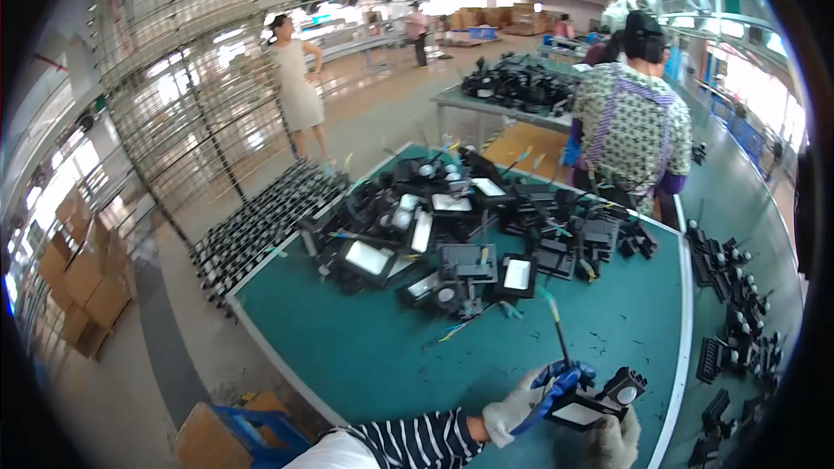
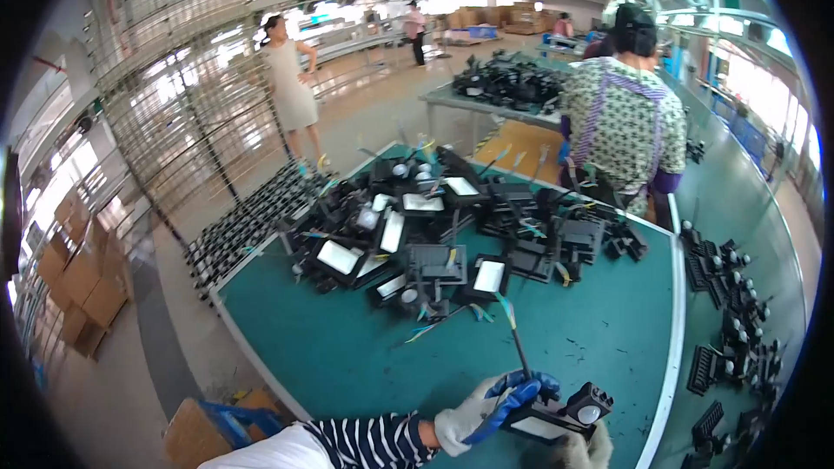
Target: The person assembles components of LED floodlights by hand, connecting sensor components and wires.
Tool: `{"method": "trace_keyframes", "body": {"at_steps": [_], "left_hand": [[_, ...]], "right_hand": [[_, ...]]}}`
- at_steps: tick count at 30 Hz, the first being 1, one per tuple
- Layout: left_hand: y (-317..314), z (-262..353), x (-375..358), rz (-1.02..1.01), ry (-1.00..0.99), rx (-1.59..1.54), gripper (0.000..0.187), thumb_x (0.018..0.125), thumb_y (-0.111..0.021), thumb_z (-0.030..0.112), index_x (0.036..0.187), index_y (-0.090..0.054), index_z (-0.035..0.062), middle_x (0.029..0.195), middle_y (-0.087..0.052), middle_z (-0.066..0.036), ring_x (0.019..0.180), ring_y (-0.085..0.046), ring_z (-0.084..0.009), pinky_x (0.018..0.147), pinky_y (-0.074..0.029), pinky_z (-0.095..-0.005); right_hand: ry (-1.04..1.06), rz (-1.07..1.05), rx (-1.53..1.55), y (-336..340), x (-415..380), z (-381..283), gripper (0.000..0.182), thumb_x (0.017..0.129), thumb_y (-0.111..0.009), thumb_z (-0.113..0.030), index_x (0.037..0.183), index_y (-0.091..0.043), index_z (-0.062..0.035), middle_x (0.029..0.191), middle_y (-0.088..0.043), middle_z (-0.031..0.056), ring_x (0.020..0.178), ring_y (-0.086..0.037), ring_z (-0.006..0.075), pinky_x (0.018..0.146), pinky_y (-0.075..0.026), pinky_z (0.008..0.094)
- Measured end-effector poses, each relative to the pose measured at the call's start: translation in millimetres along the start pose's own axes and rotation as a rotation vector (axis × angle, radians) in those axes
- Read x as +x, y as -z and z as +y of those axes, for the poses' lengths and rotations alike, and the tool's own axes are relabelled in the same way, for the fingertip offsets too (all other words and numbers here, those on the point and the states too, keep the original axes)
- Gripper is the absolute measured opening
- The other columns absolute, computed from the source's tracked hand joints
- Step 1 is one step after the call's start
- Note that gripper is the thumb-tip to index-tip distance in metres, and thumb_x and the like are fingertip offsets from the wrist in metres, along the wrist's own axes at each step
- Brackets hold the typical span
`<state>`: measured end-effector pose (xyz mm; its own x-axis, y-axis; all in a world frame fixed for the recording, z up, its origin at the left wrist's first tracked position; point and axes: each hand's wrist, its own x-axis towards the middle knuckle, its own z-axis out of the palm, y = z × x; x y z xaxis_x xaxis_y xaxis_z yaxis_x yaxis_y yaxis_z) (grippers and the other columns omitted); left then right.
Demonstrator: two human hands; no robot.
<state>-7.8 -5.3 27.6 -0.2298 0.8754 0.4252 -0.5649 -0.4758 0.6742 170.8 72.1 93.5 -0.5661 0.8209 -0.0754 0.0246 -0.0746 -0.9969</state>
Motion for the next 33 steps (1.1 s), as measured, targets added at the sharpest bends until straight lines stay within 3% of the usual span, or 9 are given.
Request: {"method": "trace_keyframes", "body": {"at_steps": [1,4,9,11,14,15,18,27,33], "left_hand": [[7,-12,0,0.011,0.085,0.341,0.064,0.100,-0.060,0.043,0.147,-0.046,0.0028,0.147,-0.053,-0.014,0.139,-0.048,-0.0250,0.120,-0.030,-0.0395],[-4,-18,6,0.117,0.371,-0.198,0.076,0.099,-0.066,0.029,0.157,-0.027,0.0004,0.158,-0.037,-0.017,0.147,-0.037,-0.0243,0.124,-0.027,-0.0377],[7,-38,0,-0.076,0.569,0.077,0.076,0.092,-0.077,0.020,0.154,-0.036,0.0007,0.148,-0.051,-0.011,0.139,-0.045,-0.0208,0.119,-0.035,-0.0373],[-1,-38,-4,0.026,0.616,0.097,0.071,0.093,-0.075,0.019,0.151,-0.040,0.0012,0.143,-0.055,-0.009,0.132,-0.050,-0.0184,0.113,-0.041,-0.0356],[-22,-47,-22,0.407,0.605,-0.022,0.054,0.097,-0.070,0.016,0.145,-0.049,0.0008,0.133,-0.062,-0.005,0.116,-0.061,-0.0142,0.100,-0.052,-0.0313],[2,-66,-37,0.428,0.573,-0.165,0.055,0.098,-0.068,0.014,0.146,-0.045,0.0002,0.141,-0.055,-0.016,0.120,-0.063,-0.0313,0.100,-0.057,-0.0429],[-19,-47,-28,0.610,0.648,-0.143,0.036,0.099,-0.069,0.022,0.131,-0.060,0.0076,0.112,-0.072,-0.006,0.084,-0.071,-0.0109,0.048,-0.037,-0.0160],[-5,-57,-48,0.244,0.443,0.686,0.038,0.101,-0.065,0.016,0.135,-0.053,0.0049,0.115,-0.068,-0.007,0.097,-0.072,-0.0175,0.056,-0.043,-0.0195],[-15,-54,-44,0.583,0.641,0.137,0.038,0.099,-0.063,0.007,0.135,-0.053,0.0070,0.119,-0.068,-0.009,0.083,-0.069,-0.0140,0.058,-0.047,-0.0194]], "right_hand": [[0.039,0.059,-0.116,-5,-1,-2,0.036,0.100,-0.055,-0.023,0.121,-0.065,0.0043,0.108,-0.069,0.0112,0.093,-0.064,0.0191,0.083,-0.051,0.0290],[0.023,0.104,-0.190,9,-4,-4,0.038,0.098,-0.059,-0.024,0.120,-0.065,0.0059,0.110,-0.070,0.0123,0.095,-0.065,0.0206,0.086,-0.051,0.0304],[-0.155,-0.018,0.121,36,-7,-9,0.039,0.096,-0.067,-0.020,0.124,-0.064,0.0073,0.107,-0.070,0.0166,0.096,-0.068,0.0243,0.085,-0.054,0.0327],[-0.080,-0.015,-0.310,44,11,4,0.039,0.101,-0.059,-0.027,0.132,-0.063,-0.0027,0.100,-0.070,0.0068,0.073,-0.058,0.0132,0.066,-0.046,0.0260],[0.090,0.128,-0.588,50,13,7,0.039,0.096,-0.064,-0.018,0.129,-0.063,0.0042,0.098,-0.073,0.0125,0.088,-0.069,0.0193,0.079,-0.054,0.0283],[0.281,0.149,-0.811,57,14,22,0.036,0.095,-0.064,-0.016,0.125,-0.064,0.0045,0.098,-0.073,0.0145,0.085,-0.069,0.0203,0.076,-0.054,0.0284],[0.094,0.371,-0.626,45,8,22,0.030,0.095,-0.067,-0.015,0.117,-0.065,0.0044,0.099,-0.072,0.0172,0.081,-0.070,0.0237,0.075,-0.056,0.0311],[0.072,0.410,-0.713,14,1,39,0.041,0.101,-0.057,-0.025,0.138,-0.057,-0.0084,0.098,-0.066,0.0203,0.085,-0.069,0.0402,0.076,-0.056,0.0468],[0.282,0.536,-0.708,7,11,44,0.029,0.095,-0.065,-0.004,0.124,-0.066,0.0013,0.085,-0.066,0.0140,0.071,-0.064,0.0213,0.068,-0.053,0.0323]]}}
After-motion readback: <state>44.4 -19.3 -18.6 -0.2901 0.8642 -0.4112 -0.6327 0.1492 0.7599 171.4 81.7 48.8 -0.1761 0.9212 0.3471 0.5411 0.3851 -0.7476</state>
